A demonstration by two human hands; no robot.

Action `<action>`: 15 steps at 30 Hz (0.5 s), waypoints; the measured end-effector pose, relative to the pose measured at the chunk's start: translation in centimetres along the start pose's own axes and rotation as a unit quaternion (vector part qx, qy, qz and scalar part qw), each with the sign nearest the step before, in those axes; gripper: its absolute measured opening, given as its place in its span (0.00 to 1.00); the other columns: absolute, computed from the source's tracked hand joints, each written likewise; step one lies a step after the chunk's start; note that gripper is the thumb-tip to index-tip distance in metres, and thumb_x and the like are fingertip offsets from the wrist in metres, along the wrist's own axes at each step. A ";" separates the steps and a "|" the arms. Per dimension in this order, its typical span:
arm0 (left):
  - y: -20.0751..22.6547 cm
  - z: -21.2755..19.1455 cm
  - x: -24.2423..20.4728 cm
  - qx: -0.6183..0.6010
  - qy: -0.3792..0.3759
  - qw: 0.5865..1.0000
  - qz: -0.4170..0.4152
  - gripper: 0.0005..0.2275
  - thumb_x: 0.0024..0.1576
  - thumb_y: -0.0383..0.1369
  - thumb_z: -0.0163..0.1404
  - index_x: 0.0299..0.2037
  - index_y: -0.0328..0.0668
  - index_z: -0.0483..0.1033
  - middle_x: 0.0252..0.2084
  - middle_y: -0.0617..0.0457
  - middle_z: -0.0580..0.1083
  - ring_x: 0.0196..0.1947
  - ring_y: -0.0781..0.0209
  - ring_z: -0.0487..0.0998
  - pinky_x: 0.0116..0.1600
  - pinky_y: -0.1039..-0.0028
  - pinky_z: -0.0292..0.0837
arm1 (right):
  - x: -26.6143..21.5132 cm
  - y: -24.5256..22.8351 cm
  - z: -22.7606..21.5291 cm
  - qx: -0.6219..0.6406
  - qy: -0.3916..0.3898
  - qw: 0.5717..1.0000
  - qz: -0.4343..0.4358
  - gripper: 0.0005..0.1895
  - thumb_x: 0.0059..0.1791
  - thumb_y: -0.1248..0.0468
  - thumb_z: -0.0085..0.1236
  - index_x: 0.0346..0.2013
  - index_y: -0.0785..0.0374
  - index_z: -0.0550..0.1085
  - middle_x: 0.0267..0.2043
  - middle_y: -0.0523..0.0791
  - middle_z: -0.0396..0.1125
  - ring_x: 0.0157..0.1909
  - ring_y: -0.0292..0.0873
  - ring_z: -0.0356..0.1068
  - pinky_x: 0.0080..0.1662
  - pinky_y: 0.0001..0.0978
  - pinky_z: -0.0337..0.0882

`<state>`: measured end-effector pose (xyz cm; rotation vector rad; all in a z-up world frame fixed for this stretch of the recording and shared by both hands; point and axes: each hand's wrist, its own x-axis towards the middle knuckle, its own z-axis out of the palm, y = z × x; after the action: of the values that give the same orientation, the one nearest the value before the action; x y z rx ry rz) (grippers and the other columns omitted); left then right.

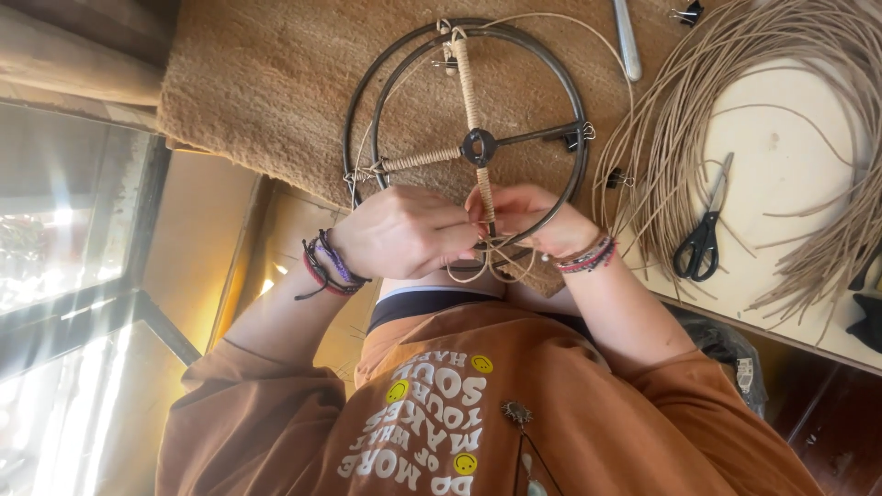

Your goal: Weaving rope onto a circular metal frame to create a patterned surface.

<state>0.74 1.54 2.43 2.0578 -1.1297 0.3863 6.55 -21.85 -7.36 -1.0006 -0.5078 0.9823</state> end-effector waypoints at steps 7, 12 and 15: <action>-0.3 0.2 -0.5 0.032 -0.044 0.998 -0.029 0.15 0.70 0.40 0.37 0.38 0.45 0.76 0.30 0.52 0.75 0.32 0.53 0.82 0.41 0.68 0.80 | 0.1 0.0 -0.9 -0.126 -0.012 0.992 -0.024 0.10 0.54 0.64 0.56 0.35 0.71 0.77 0.41 0.48 0.67 0.41 0.41 0.71 0.41 0.34 0.75; 0.0 -0.4 -0.1 -0.046 -0.061 0.995 -0.072 0.16 0.68 0.41 0.39 0.47 0.40 0.77 0.31 0.46 0.77 0.33 0.48 0.82 0.38 0.61 0.79 | -2.9 -1.8 -0.4 -0.201 0.085 0.976 -0.023 0.08 0.55 0.69 0.50 0.41 0.73 0.75 0.55 0.55 0.62 0.53 0.45 0.66 0.50 0.37 0.75; -0.3 -1.0 0.3 -0.098 -0.077 0.989 -0.076 0.14 0.66 0.40 0.44 0.45 0.41 0.80 0.33 0.46 0.80 0.35 0.48 0.84 0.40 0.63 0.79 | -3.4 -3.3 2.4 0.002 0.197 0.979 0.060 0.12 0.57 0.64 0.42 0.38 0.70 0.70 0.43 0.42 0.65 0.38 0.23 0.71 0.40 0.06 0.72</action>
<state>1.19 2.17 3.12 2.0085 -1.0469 0.0393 4.58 -24.32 -3.10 -1.1984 -0.1173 0.8605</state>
